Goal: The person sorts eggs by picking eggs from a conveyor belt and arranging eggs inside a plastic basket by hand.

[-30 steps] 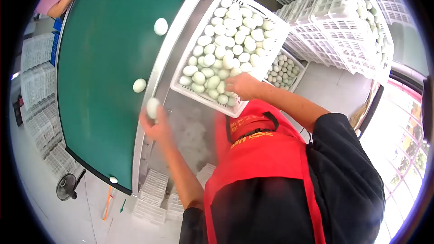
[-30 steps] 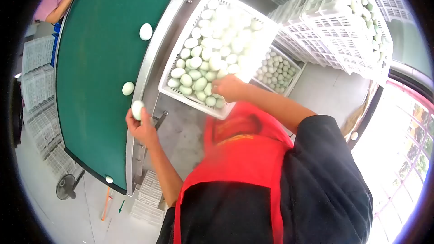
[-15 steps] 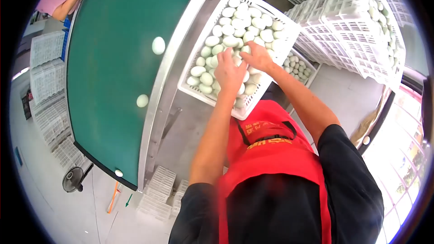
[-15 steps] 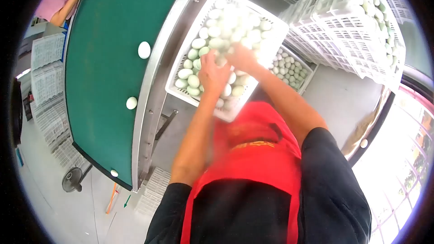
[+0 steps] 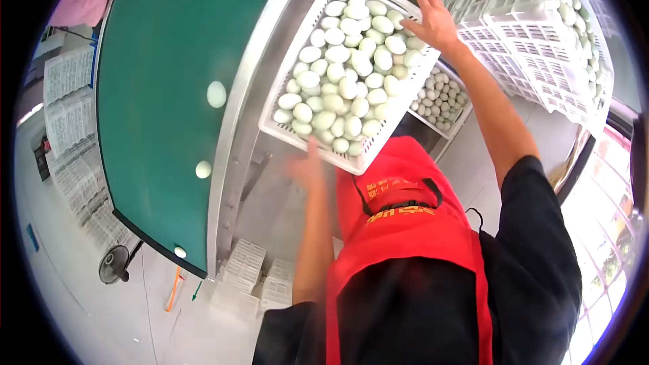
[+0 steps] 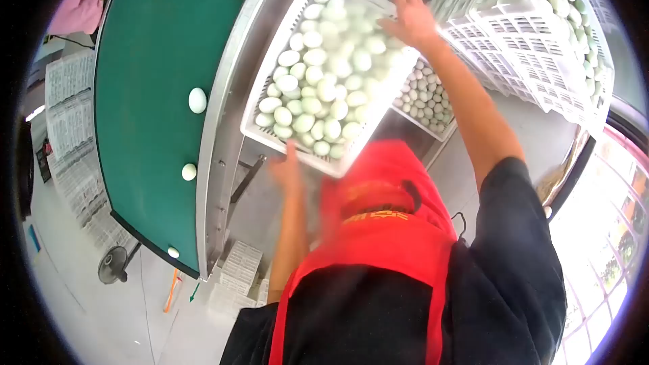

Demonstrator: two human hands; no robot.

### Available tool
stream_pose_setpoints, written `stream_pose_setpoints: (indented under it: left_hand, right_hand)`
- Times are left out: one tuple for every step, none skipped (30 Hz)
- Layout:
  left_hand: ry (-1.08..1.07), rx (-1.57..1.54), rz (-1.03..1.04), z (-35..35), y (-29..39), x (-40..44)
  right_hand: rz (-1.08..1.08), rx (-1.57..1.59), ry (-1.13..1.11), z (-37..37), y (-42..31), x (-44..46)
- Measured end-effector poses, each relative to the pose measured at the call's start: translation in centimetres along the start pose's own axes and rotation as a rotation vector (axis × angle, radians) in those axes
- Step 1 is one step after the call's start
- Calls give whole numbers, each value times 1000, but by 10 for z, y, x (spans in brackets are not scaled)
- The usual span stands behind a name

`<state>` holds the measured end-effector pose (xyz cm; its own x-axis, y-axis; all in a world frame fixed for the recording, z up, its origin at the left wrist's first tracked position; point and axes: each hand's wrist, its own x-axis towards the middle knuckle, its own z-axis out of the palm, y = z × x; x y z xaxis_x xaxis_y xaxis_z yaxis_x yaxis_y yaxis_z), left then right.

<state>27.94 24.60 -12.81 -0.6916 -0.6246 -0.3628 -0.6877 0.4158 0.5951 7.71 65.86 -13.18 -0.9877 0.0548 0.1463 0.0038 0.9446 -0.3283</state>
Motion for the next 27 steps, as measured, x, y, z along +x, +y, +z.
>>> stream_pose_setpoints:
  left_hand:
    - [-109, -72, -5, 9, -1, -7]
    - [-124, -145, 14, 18, -4, -7]
    - [-141, -219, 32, 26, -7, -7]
    - [-63, -295, 73, 39, -18, -3]
    - [19, -375, 117, 49, -17, -2]
    - [111, -241, 65, 56, -17, -4]
    - [182, -106, 14, 57, -13, -3]
    - [251, 29, -35, 57, -8, -3]
    - [230, -128, -69, 58, -6, -4]
    - [210, -287, -99, 62, -9, -2]
    - [188, -447, -128, 66, -12, 1]
    - [158, -459, -119, 68, -17, 2]
    - [129, -459, -119, 63, -29, -2]
    - [93, -471, -115, 60, -31, -2]
    - [141, -476, -44, 67, -26, 3]
    - [190, -479, 24, 72, -22, 6]
    - [175, -345, 10, 62, -22, 6]
    - [160, -209, -2, 54, -24, 8]
    - [144, -75, -11, 46, -23, 9]
    - [179, -85, 5, 45, -40, 17]
    - [218, -115, 30, 57, -51, 34]
    - [226, -32, 139, 64, -45, 44]
    - [230, 62, 234, 64, -42, 44]
    - [215, 110, 186, 51, -49, 26]
    - [198, 159, 139, 37, -51, 7]
    - [199, 97, -13, 39, -8, -3]
    - [201, 18, -155, 50, 25, 0]
  right_hand:
    - [18, -29, -73, 13, 2, 10]
    - [142, 72, -306, 25, 7, 21]
    - [278, 19, -525, 11, -11, 34]
    - [298, -24, -538, 15, -16, 39]
    - [312, -68, -546, 23, -13, 46]
    - [199, -62, -500, 35, -4, 54]
    - [105, -64, -450, 42, 3, 58]
    - [14, -66, -397, 49, 11, 60]
    - [38, 97, -347, 58, 18, 60]
    - [60, 261, -295, 59, 15, 63]
    - [81, 425, -242, 59, 12, 67]
    - [301, 665, -389, 55, 14, 71]
    - [252, 584, -398, 54, 10, 61]
    - [198, 495, -394, 49, 5, 59]
    - [135, 394, -369, 40, 5, 70]
    - [137, 431, -230, 45, 5, 67]
    - [243, 347, -255, 36, -11, 70]
    - [281, 347, -369, 26, -25, 81]
    - [346, 352, -499, 24, -29, 79]
    - [221, 366, -402, 54, -18, 78]
    - [184, 353, -367, 46, -22, 76]
    - [173, 304, -349, 30, -27, 74]
    - [166, 256, -347, 18, -32, 73]
    - [197, 295, -415, 18, -27, 81]
    - [240, 335, -495, 22, -24, 80]
    - [197, 235, -583, 39, -16, 85]
    - [205, 332, -404, 32, -19, 74]
